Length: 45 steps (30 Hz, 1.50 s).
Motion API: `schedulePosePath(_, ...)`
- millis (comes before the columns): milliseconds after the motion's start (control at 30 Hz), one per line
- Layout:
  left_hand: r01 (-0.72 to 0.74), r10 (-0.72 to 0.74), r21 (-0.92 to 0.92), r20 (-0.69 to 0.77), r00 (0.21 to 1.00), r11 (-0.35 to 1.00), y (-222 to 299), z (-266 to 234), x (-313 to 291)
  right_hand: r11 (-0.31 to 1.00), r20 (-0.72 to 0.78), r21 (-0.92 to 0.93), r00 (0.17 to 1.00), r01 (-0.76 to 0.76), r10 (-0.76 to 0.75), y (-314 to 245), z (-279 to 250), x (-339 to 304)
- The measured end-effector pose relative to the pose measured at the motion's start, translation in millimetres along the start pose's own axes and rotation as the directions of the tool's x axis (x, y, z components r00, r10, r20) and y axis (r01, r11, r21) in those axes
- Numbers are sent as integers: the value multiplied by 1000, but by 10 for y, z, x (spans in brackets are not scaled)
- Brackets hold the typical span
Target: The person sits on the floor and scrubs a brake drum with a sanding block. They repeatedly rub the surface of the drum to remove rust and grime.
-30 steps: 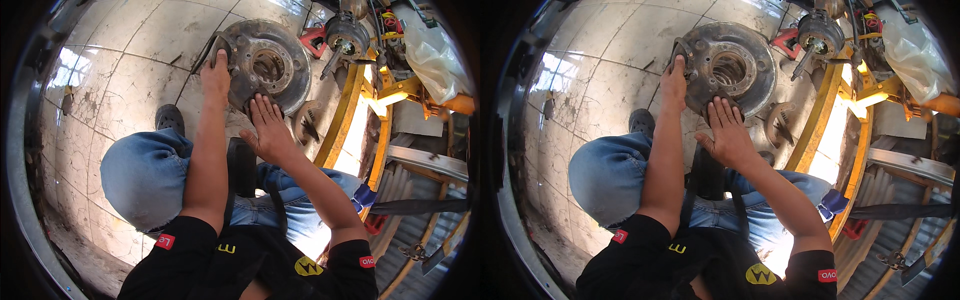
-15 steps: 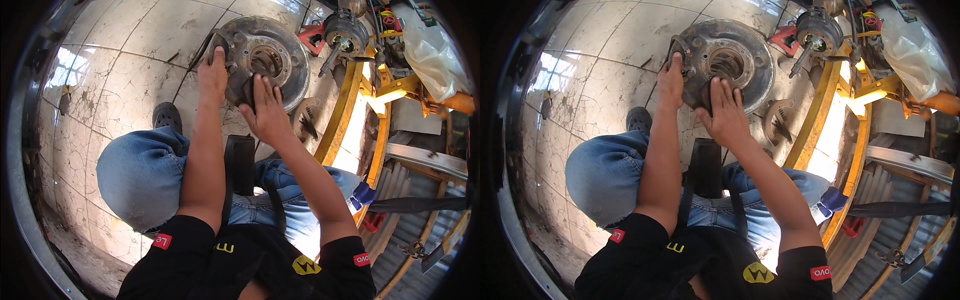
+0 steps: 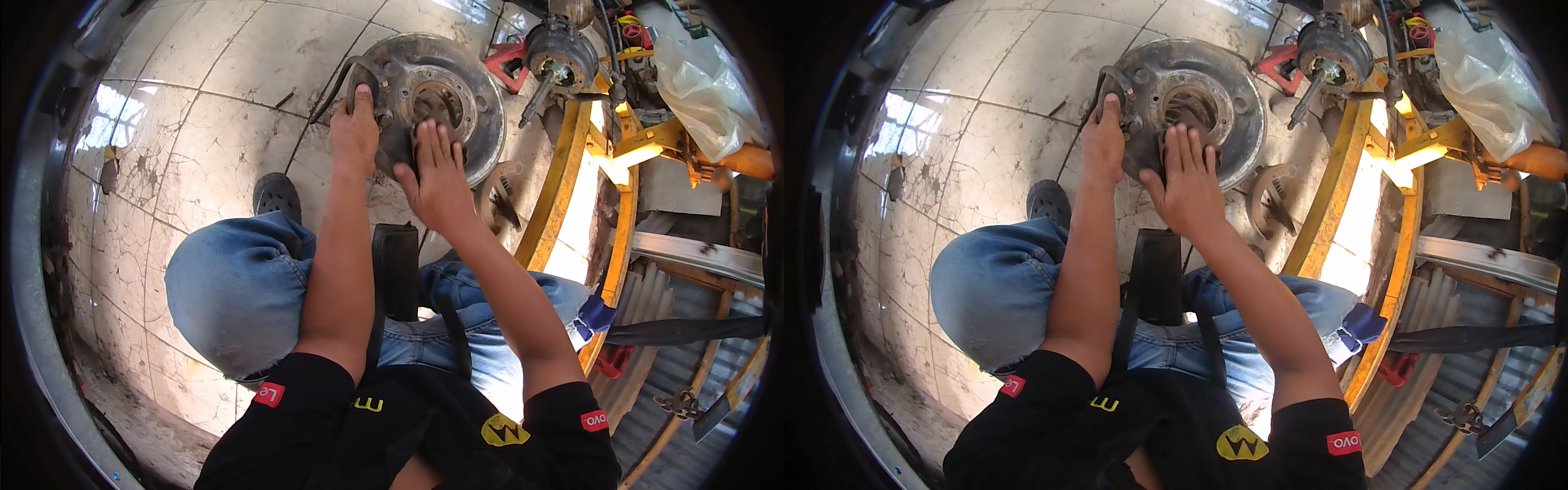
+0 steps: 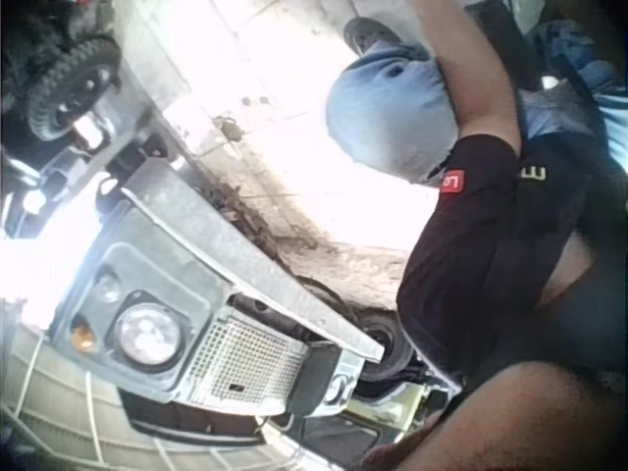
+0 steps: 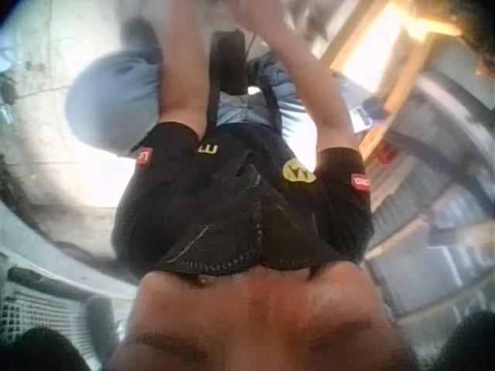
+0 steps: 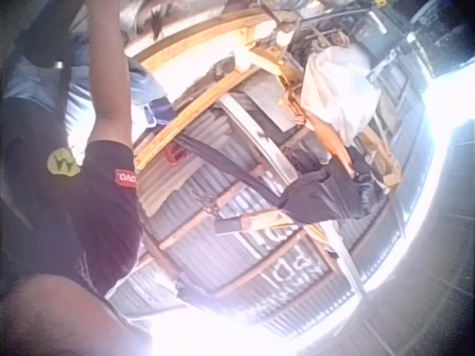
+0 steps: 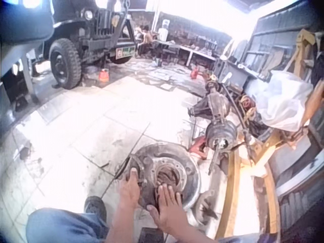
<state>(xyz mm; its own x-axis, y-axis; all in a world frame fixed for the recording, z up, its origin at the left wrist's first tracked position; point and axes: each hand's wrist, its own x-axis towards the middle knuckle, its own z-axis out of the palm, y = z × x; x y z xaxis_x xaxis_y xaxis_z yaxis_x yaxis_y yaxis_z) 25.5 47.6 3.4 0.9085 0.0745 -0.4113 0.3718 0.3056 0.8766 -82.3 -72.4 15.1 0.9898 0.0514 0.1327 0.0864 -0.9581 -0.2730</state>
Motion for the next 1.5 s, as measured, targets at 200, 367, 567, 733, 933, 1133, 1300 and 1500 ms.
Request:
schedulePosePath(200,42,-38,-65,56,998,997,18,-12,7,997,78,64,996,47,-52,15,-77,-209)
schedulePosePath(367,-27,27,38,-1,1000,999,-137,-31,172,1000,0,19,1000,-6,6,-16,6,16)
schedulePosePath(567,33,-31,-34,51,998,999,140,20,-70,995,66,96,998,18,-24,-58,-90,-256)
schedulePosePath(733,15,-15,18,-5,1000,1000,-62,-38,131,998,-10,-62,1000,-25,24,-62,51,17)
schedulePosePath(933,32,-27,-58,87,996,998,136,43,-35,999,71,-31,997,12,-10,-44,-58,-299)
schedulePosePath(1133,17,-16,-20,34,999,1000,30,29,6,998,28,-60,1000,-13,14,9,-7,-111)
schedulePosePath(1300,-25,27,-41,40,999,999,-38,-9,116,995,177,-79,983,67,-52,1,-142,-288)
schedulePosePath(1500,12,-12,11,5,1000,1000,28,55,26,998,67,-57,997,-33,37,85,-37,12)
